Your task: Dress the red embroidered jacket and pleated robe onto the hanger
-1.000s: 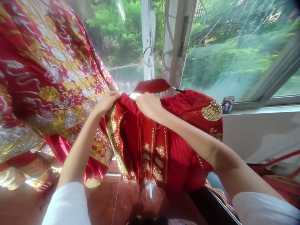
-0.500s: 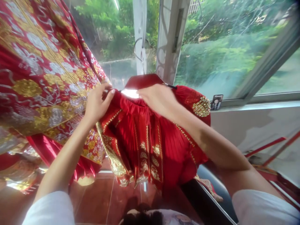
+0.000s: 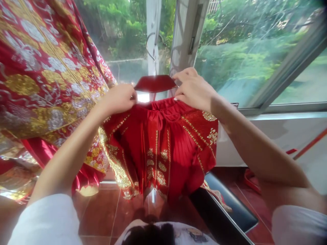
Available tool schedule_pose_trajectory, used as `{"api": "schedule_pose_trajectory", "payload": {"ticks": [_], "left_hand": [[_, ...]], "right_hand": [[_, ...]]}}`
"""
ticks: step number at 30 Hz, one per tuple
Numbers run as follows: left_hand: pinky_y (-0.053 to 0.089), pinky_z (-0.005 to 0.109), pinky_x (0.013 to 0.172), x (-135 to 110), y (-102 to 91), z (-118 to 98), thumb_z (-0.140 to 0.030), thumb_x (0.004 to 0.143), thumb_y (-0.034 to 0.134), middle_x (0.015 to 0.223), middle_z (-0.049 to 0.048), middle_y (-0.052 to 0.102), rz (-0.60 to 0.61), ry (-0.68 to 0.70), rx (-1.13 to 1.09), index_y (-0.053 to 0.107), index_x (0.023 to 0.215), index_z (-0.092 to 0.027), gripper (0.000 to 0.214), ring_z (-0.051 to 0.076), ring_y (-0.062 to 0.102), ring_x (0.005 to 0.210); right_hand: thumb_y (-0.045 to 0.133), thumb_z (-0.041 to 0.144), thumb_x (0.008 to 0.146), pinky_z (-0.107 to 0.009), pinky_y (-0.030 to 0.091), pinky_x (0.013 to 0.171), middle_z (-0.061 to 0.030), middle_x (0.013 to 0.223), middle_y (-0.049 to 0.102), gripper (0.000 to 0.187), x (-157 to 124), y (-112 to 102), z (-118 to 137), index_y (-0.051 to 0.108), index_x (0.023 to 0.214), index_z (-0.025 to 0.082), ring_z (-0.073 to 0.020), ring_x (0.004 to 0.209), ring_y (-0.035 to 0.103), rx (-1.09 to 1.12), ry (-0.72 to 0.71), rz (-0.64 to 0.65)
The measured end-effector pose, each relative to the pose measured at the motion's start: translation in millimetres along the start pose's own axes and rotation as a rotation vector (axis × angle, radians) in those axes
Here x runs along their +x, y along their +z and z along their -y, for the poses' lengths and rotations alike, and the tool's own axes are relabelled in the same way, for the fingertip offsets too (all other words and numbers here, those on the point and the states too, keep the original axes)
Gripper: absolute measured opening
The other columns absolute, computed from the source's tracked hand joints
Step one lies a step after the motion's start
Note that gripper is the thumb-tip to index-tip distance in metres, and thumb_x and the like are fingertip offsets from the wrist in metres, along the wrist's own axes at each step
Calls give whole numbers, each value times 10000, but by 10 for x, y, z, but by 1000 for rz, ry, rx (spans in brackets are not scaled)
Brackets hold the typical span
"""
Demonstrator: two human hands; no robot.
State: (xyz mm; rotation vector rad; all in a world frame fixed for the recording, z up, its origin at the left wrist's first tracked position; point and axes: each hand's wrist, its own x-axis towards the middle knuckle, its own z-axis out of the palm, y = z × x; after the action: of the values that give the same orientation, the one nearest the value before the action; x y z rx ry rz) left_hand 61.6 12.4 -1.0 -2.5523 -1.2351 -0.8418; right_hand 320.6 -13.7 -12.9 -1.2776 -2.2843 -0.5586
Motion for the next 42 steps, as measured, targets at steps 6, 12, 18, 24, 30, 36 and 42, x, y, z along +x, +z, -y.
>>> {"api": "schedule_pose_trajectory", "payload": {"ticks": [6,12,18,24,30,36,42], "left_hand": [[407,445,908,-19,55,-137,-228,790,563,802,81,587,-33,48,169,705,699,-182,175,274,562,941],[327,530,1010,-20,179,-152,-353,771,671,960,100,546,-25,8,115,695,813,-154,206,361,488,1131],[208,636,1053,-73,342,-310,-312,819,629,1214,136,523,-200,-54,135,668,903,-169,170,400,412,1240],[253,553,1069,-368,559,-660,-383,887,543,1479,141,382,-425,-37,257,578,1145,-209,313,376,250,1391],[377,410,896,-341,760,-905,-361,954,397,1050,139,675,-124,57,276,641,1001,-131,338,284,564,1027],[319,369,772,-283,488,-870,-297,969,374,823,52,695,43,109,139,654,817,-174,341,219,573,822],[303,341,752,-347,464,-866,-299,939,419,745,36,657,40,141,74,623,760,-171,299,186,544,756]], "right_hand": [[548,253,876,-491,410,971,-150,1209,538,259,144,151,-7,754,927,104,-321,1187,440,125,-83,-38],[628,305,833,-364,449,841,-126,1163,526,257,100,108,26,746,954,111,-249,991,552,172,-26,56],[637,251,814,-396,448,855,-132,1169,520,160,100,103,218,748,849,141,-279,1060,523,142,97,-34],[539,292,881,-511,380,1043,-79,1371,441,228,-136,-61,137,741,939,204,-312,1263,402,127,-98,-110],[567,293,848,-598,351,1035,-130,1425,412,224,-248,-27,-35,747,864,160,-389,1318,341,41,-161,21],[612,397,804,-455,426,1010,-97,1212,584,253,-161,-143,-394,740,752,185,-251,1071,561,313,-212,54],[534,404,881,-320,487,773,-93,1004,693,318,-260,-393,-409,729,951,163,-156,850,608,588,193,-137]]}}
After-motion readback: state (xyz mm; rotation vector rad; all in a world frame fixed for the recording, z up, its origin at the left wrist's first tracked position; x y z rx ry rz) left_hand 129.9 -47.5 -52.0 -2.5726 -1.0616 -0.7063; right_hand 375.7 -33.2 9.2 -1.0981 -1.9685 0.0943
